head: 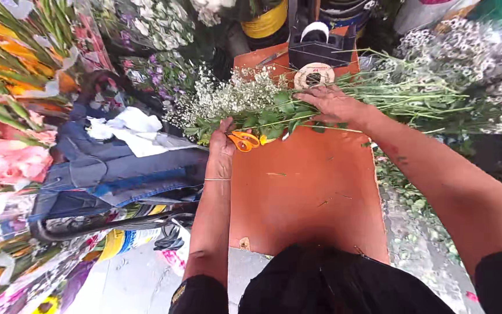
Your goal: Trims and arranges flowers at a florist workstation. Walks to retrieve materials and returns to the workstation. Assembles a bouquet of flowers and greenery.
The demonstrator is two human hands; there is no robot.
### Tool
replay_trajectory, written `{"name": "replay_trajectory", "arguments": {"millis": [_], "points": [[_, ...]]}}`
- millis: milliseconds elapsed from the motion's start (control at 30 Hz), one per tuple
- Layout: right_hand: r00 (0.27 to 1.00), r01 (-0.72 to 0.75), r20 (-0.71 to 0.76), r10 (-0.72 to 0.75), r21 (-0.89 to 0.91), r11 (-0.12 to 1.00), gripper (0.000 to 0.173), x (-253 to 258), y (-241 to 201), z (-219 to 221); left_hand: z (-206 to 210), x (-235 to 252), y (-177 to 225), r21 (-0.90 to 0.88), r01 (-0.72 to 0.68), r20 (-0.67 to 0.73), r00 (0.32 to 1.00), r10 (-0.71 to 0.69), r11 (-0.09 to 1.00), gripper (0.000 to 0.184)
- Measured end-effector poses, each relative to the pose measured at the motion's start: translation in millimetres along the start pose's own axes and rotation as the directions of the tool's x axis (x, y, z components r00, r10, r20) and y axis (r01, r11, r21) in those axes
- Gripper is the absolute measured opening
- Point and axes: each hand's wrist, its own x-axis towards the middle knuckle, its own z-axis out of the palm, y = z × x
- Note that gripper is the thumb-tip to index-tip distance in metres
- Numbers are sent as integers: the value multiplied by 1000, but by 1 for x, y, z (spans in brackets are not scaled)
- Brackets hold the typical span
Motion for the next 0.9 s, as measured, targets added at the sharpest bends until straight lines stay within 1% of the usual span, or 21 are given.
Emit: {"name": "replay_trajectory", "arguments": {"millis": [100, 133, 167, 200, 233, 267, 300, 333, 367, 400, 433, 500, 533, 600, 700, 767, 833, 900], "points": [[996, -91, 5, 91, 33, 995, 101, -8, -16, -18, 1, -5, 1, 11, -38, 7, 999, 38, 999, 37], [993, -117, -14, 118, 45, 992, 103, -14, -23, -25, 0, -7, 0, 17, -49, 1, 999, 49, 999, 36], [990, -125, -58, 128, 50, 991, 96, -22, -33, -32, -1, -8, -1, 29, -58, -17, 998, 58, 998, 34], [984, -96, -149, 102, 50, 994, 81, -33, -45, -36, -3, -6, -3, 26, -61, -35, 997, 62, 998, 33], [965, -30, -259, 36, 26, 999, 58, -45, -59, -34, -5, -4, -4, 15, -62, -46, 997, 63, 998, 33], [930, 61, -362, -64, -20, 998, 37, -56, -75, -25, -7, -2, -4, -6, -61, -44, 997, 61, 998, 32], [899, 165, -400, -178, -66, 984, 26, -64, -88, -11, -7, -1, -3, -30, -56, -32, 998, 55, 998, 32], [895, 254, -355, -270, -92, 963, 23, -68, -98, 8, -6, -1, -2, -47, -56, -26, 998, 55, 997, 32], [914, 295, -261, -309, -94, 951, 23, -68, -105, 25, -4, -2, 0, -70, -62, -23, 998, 60, 996, 30], [942, 275, -177, -286, -84, 958, 26, -63, -107, 42, -1, -3, 2, -85, -63, -18, 998, 62, 994, 30], [966, 219, -122, -227, -76, 973, 29, -54, -105, 54, 2, -5, 5, -92, -63, -12, 998, 62, 994, 31], [994, 97, -46, -100, -60, 994, 29, -30, -94, 63, 10, -8, 13, -95, -56, 2, 998, 57, 994, 38], [998, 66, -9, -67, -48, 997, 30, -20, -89, 61, 14, -8, 17, -90, -48, 8, 999, 49, 995, 40], [992, 88, 88, -85, -34, 996, 32, -4, -84, 55, 21, -8, 24, -77, -28, 15, 999, 30, 997, 44], [955, 187, 242, -171, -47, 981, 34, 13, -81, 46, 32, -5, 32, -87, -19, -21, 1000, 17, 996, 43], [914, 291, 301, -271, -21, 957, 27, 16, -81, 35, 39, 0, 34, -117, -27, -51, 998, 21, 993, 38], [881, 321, 342, -327, 78, 944, 24, 10, -96, 13, 44, 4, 36, -138, -48, -59, 997, 40, 989, 34], [879, 284, 308, -362, 272, 920, 23, -2, -118, -8, 40, 2, 36, -118, -84, -31, 996, 81, 989, 36]]}}
